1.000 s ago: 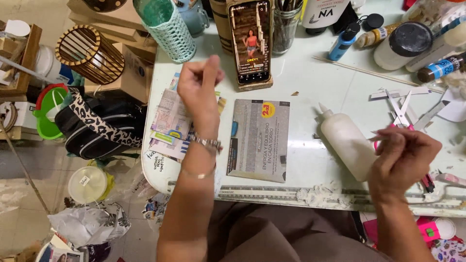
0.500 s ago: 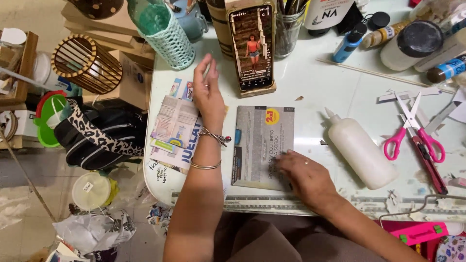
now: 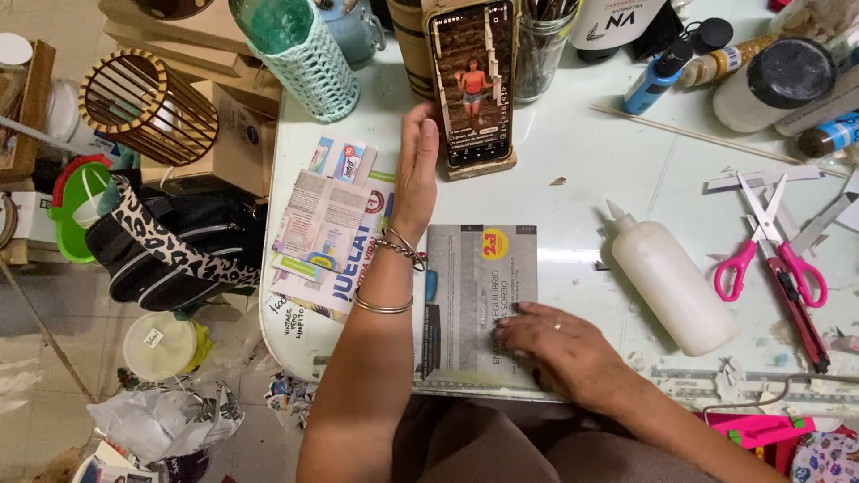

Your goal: Folding, cutting, and gluing paper to create a small craft item on a workbench.

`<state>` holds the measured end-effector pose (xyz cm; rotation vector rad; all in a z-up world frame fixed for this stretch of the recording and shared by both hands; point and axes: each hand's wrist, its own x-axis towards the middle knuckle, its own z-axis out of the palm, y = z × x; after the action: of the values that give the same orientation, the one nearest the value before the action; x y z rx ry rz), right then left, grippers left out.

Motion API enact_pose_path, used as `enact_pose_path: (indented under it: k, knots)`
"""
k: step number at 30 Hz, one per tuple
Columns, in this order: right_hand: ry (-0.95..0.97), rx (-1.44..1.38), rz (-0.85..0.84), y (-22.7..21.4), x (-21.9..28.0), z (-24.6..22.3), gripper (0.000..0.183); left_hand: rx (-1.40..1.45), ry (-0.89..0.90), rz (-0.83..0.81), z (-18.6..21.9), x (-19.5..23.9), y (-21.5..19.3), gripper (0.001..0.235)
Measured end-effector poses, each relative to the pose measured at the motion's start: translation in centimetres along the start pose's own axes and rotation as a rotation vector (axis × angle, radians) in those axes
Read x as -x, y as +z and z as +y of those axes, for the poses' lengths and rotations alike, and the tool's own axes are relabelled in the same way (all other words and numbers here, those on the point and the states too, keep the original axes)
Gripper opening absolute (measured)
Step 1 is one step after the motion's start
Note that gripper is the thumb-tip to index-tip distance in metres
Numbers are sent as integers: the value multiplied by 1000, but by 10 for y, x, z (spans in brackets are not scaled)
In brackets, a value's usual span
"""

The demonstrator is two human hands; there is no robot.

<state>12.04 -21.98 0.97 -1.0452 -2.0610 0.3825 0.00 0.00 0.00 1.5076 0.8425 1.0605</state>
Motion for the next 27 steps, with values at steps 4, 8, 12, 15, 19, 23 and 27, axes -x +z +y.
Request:
enact_pose_path:
  k: [4, 8, 12, 15, 19, 23, 27]
  knots:
    - [92, -16, 215, 9, 22, 19, 10, -43, -172, 20, -2, 0, -1, 69]
    - [244, 20, 326, 13, 44, 30, 7, 82, -183, 38, -12, 0, -2, 75]
    - [268, 81, 344, 2, 45, 15, 9, 13, -158, 75, -11, -1, 0, 67]
    - [317, 53, 390, 1, 61, 16, 11, 101, 10, 29, -22, -5, -3, 28]
    - [521, 6, 483, -15, 75, 9, 10, 34, 100, 10, -70, -17, -16, 41]
    - [345, 275, 637, -52, 62, -9, 7, -218, 275, 72, -70, -17, -15, 42]
    - [474, 394, 568, -76, 115, -8, 8, -179, 198, 5, -29, -7, 6, 28]
